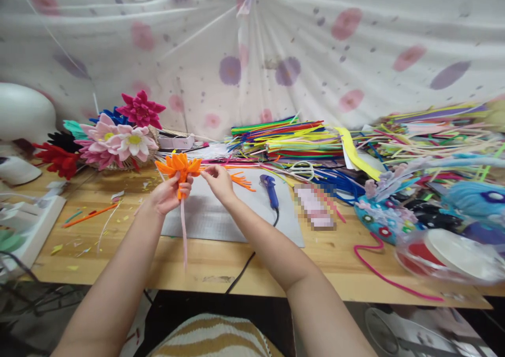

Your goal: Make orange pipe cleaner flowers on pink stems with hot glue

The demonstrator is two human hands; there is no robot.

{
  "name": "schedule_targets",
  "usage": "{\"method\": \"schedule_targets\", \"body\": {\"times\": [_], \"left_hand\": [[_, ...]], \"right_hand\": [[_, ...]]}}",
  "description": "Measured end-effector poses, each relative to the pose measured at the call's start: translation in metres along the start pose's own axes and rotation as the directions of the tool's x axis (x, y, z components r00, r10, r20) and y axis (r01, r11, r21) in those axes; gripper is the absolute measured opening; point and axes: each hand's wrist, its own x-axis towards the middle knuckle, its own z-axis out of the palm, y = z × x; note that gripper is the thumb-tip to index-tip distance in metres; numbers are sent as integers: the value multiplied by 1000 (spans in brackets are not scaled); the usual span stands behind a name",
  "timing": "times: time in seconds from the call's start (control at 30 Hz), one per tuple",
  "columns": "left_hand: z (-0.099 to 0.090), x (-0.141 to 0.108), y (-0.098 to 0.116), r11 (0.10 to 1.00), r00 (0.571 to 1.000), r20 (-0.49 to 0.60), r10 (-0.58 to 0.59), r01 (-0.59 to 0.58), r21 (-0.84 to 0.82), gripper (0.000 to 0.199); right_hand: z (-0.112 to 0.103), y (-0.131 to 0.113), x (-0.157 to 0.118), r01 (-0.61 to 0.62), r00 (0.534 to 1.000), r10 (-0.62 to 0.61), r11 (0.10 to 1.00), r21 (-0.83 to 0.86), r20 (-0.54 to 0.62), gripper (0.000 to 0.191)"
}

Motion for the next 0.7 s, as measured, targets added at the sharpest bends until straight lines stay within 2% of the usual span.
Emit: {"method": "schedule_targets", "body": {"times": [0.1, 0.17, 0.27, 0.33, 0.47, 0.6, 0.7], "left_hand": [[-5, -5, 2, 989, 987, 124, -102, 114, -94, 27], [-7, -6, 1, 980, 981, 146, -128, 147, -132, 25], [-6, -4, -2, 974, 978, 151, -146, 169, -151, 24], [-6, -2, -5, 975, 979, 148, -142, 164, -149, 24], [-4, 1, -8, 986, 985, 139, -104, 120, -117, 26], [-3, 2, -10, 995, 991, 97, -90, 94, -34, 27], [-2, 1, -10, 994, 994, 48, -99, 96, 51, 27]], "right_hand": [[-11, -5, 3, 71, 997, -71, 996, -59, 4, 28], [-14, -14, 5, 181, 983, -183, 972, -148, -2, 30], [-13, -30, 10, 389, 919, -389, 875, -288, 63, 29], [-10, -40, 15, 477, 878, -451, 807, -347, 157, 24], [-2, -47, 25, 511, 858, -427, 765, -393, 285, 17], [1, -42, 29, 498, 863, -403, 782, -375, 305, 12], [0, -38, 29, 489, 860, -400, 822, -292, 316, 13]]}}
